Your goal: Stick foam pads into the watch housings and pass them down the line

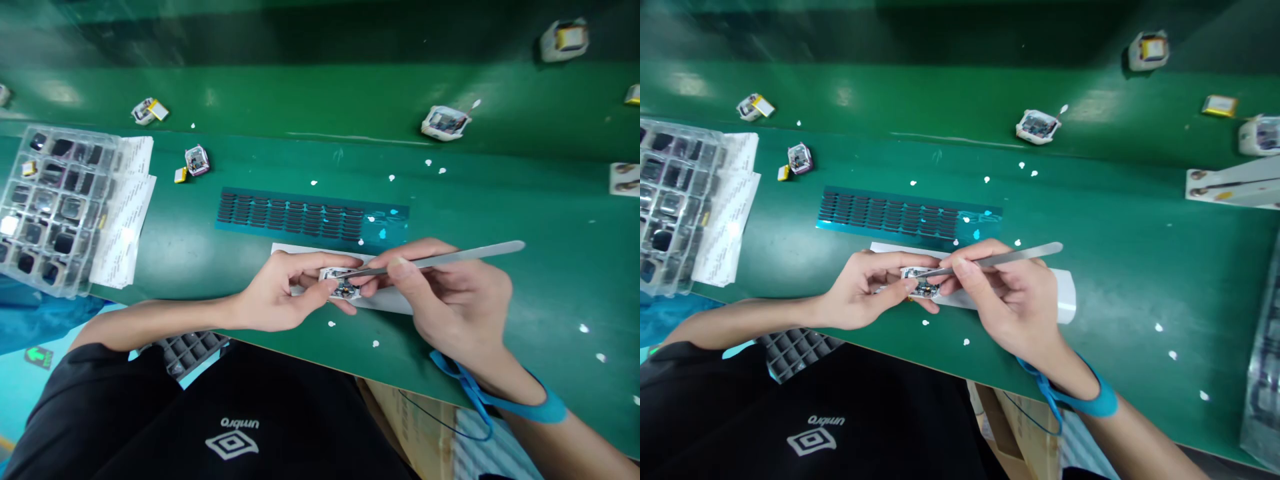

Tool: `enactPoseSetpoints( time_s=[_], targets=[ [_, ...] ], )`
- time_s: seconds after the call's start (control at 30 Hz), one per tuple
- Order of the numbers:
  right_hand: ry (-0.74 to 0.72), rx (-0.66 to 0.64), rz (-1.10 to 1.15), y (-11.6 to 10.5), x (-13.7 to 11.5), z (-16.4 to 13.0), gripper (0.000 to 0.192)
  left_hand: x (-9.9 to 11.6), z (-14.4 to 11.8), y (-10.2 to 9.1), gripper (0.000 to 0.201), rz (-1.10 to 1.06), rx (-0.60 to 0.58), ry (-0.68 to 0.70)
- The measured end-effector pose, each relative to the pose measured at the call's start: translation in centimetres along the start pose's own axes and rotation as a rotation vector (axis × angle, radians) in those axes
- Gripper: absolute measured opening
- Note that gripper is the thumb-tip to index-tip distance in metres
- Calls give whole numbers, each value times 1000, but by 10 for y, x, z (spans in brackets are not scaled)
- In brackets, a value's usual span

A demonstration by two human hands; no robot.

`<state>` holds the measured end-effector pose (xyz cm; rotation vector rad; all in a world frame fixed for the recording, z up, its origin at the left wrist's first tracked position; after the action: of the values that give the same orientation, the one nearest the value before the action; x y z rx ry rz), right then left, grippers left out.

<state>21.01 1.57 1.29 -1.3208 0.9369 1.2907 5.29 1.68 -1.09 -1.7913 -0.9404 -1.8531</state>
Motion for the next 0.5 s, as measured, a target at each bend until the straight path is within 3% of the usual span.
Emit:
enactPoseSetpoints(
  time_s=[0.07, 0.13, 0.23, 0.33, 0.5],
  targets=[
    [-18, 39, -12, -5, -3, 0, 16, 0, 0, -1, 26, 76, 17, -18],
    [-63, 165, -43, -21, -6, 0, 16, 5, 2, -4, 25, 196, 20, 31],
    [-77, 301, -248, -43, -4, 3, 13, 26, 7, -14, 26, 532, 49, 284],
    [-47, 187, -470, -46, 9, 15, 17, 35, 17, -22, 20, 910, 14, 489],
    [-41, 89, -537, -47, 23, 25, 20, 11, 38, -35, 29, 1069, -129, 350]
  ],
)
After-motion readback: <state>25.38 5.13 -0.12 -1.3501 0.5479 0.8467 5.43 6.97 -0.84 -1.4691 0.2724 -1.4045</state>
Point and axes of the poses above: each hand's wrist, its own z-axis towards the middle knuckle, its own y-axis out of the palm, x = y × z, the point moved 8 cm from there along z, towards the middle knuckle, and after that the axes turned 6 degrees about -x, right-handed, at the moved point
